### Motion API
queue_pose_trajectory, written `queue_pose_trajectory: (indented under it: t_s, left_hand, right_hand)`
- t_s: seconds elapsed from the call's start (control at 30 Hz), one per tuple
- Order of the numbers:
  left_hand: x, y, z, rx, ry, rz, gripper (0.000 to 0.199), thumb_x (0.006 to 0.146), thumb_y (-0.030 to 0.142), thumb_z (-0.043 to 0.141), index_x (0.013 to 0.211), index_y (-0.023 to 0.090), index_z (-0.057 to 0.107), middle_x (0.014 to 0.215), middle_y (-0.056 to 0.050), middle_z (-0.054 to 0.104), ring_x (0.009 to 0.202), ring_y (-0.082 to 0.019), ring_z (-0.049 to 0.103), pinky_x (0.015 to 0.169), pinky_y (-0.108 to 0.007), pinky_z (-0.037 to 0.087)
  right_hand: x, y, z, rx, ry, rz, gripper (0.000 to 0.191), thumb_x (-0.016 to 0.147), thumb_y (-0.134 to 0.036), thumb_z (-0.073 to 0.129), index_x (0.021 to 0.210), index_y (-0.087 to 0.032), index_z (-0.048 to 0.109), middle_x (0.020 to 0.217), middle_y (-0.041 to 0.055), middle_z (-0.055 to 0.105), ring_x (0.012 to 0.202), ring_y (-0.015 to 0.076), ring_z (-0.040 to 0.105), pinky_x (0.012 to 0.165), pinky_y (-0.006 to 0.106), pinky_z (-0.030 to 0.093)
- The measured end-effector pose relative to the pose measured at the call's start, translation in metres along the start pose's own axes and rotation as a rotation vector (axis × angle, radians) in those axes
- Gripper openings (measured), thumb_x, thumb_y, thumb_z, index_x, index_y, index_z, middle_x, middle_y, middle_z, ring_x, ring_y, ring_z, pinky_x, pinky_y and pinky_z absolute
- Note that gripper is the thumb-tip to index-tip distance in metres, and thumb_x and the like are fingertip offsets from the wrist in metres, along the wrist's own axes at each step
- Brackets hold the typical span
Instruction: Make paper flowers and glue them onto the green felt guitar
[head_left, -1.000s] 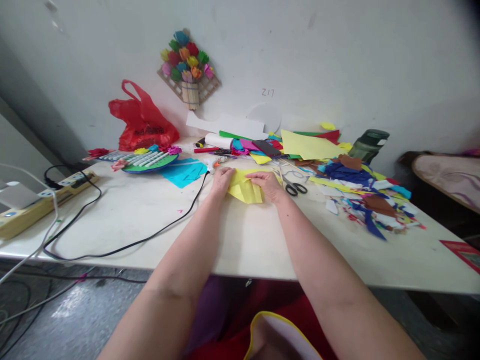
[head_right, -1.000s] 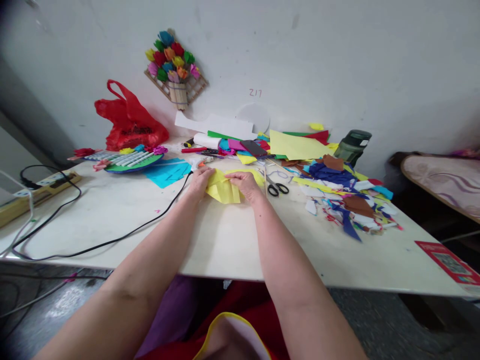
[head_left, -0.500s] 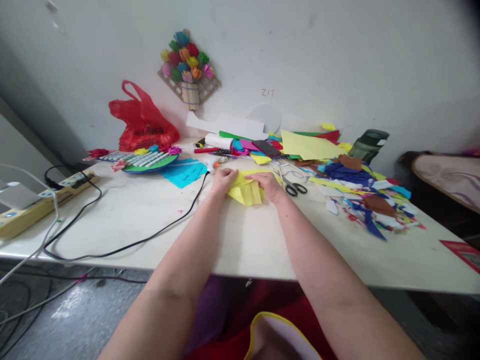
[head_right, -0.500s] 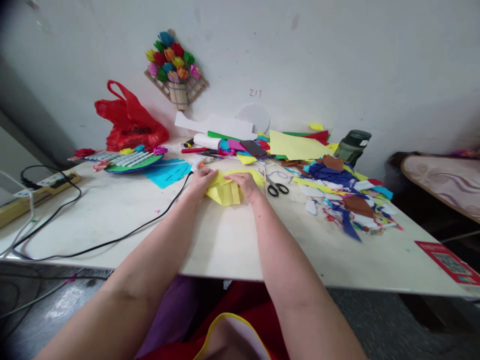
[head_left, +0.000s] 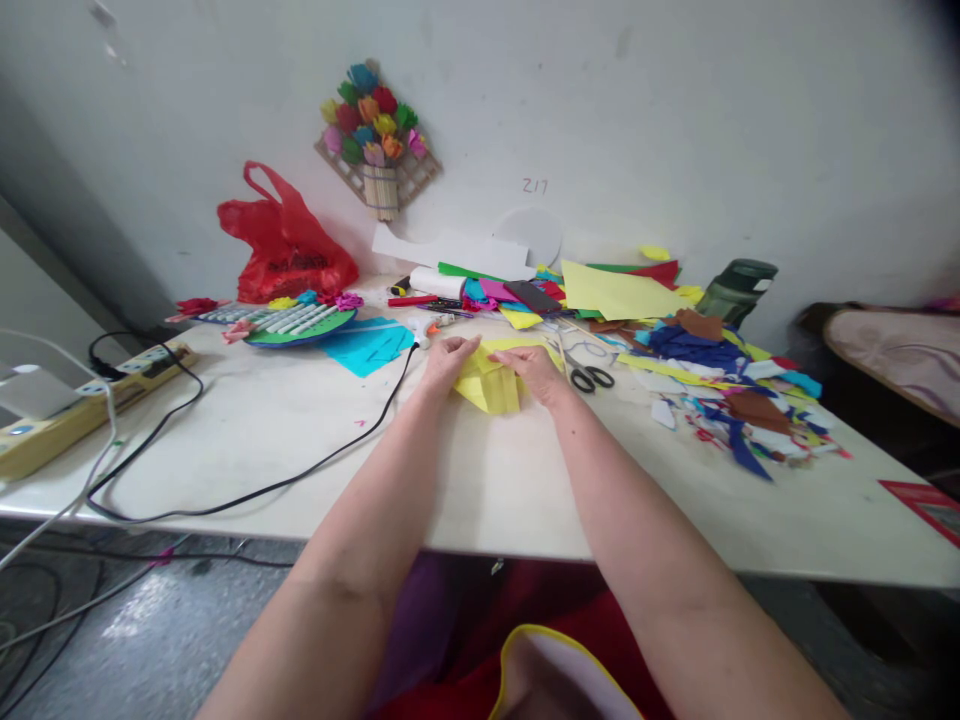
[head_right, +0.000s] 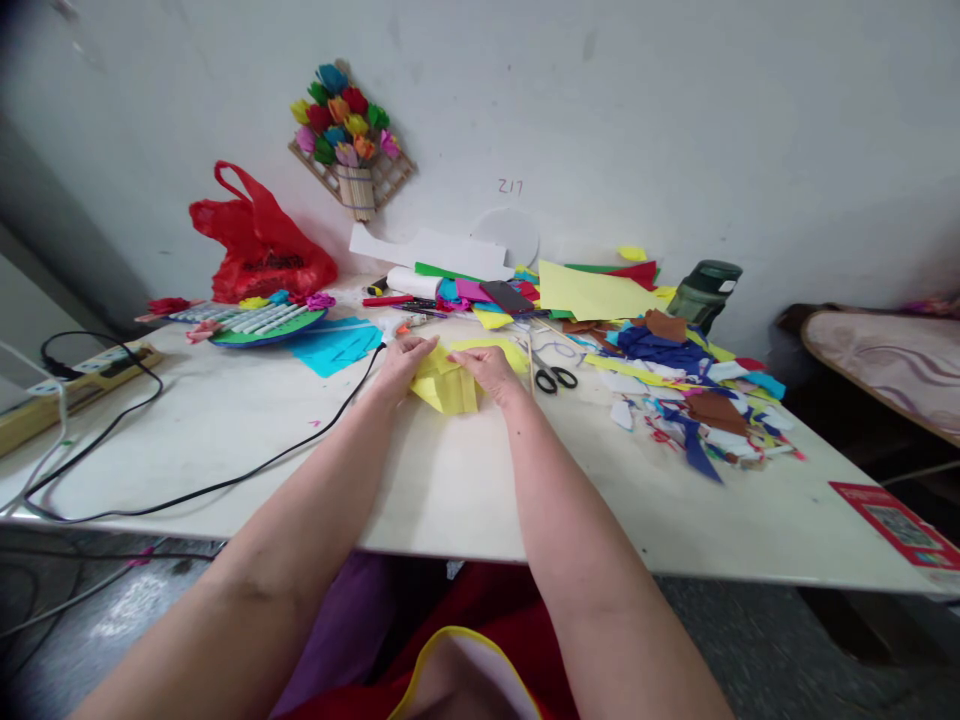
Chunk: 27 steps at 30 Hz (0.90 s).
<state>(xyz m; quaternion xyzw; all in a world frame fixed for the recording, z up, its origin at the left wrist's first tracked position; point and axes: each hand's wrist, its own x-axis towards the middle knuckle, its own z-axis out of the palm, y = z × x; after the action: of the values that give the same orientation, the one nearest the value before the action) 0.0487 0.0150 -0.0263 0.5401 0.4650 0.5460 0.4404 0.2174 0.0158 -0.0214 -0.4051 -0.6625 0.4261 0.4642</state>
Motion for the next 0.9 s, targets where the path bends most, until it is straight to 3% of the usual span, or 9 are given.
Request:
queue_pose_trajectory:
  t_s: [0.27, 0.53, 0.73, 0.9]
  left_hand:
    - [-0.0047, 0.0053, 0.0013, -0.077, -0.047, -0.122, 0.036, 0.053, 0.042, 0.076, 0.065, 0.015, 0.056, 0.055, 0.000, 0.057, 0.049, -0.013, 0.054, 0.047, -0.023, 0.042]
    - [-0.0029, 0.0022, -0.0003, -0.203, -0.084, -0.157, 0.033, 0.055, 0.038, 0.077, 0.068, 0.015, 0.058, 0.059, -0.001, 0.060, 0.053, -0.014, 0.058, 0.052, -0.025, 0.047]
    - [-0.0046, 0.0039, -0.0001, -0.206, -0.124, -0.108, 0.034, 0.054, 0.038, 0.077, 0.067, 0.015, 0.057, 0.057, 0.000, 0.059, 0.049, -0.012, 0.056, 0.050, -0.024, 0.046]
    - [-0.0084, 0.0072, 0.0023, -0.134, -0.188, -0.086, 0.034, 0.056, 0.041, 0.076, 0.068, 0.017, 0.056, 0.057, 0.002, 0.058, 0.048, -0.011, 0.055, 0.048, -0.023, 0.044]
  right_hand:
    - [-0.0009, -0.0048, 0.0014, -0.034, -0.009, -0.056, 0.034, 0.065, -0.050, 0.067, 0.066, -0.017, 0.073, 0.066, 0.0019, 0.068, 0.081, 0.0229, 0.062, 0.078, 0.034, 0.045]
    - [-0.0019, -0.0061, 0.0016, 0.009, 0.012, -0.060, 0.029, 0.063, -0.046, 0.069, 0.065, -0.017, 0.071, 0.067, 0.0030, 0.068, 0.080, 0.0222, 0.062, 0.079, 0.034, 0.045]
    - [-0.0010, -0.0046, 0.0010, 0.215, 0.039, 0.053, 0.036, 0.061, -0.046, 0.071, 0.083, -0.018, 0.068, 0.073, 0.0015, 0.066, 0.070, 0.0170, 0.059, 0.066, 0.029, 0.045]
    - [0.0009, 0.0005, 0.0006, 0.127, -0.016, 0.120, 0.035, 0.059, -0.049, 0.071, 0.068, -0.017, 0.062, 0.061, -0.0008, 0.058, 0.060, 0.0143, 0.052, 0.056, 0.026, 0.039]
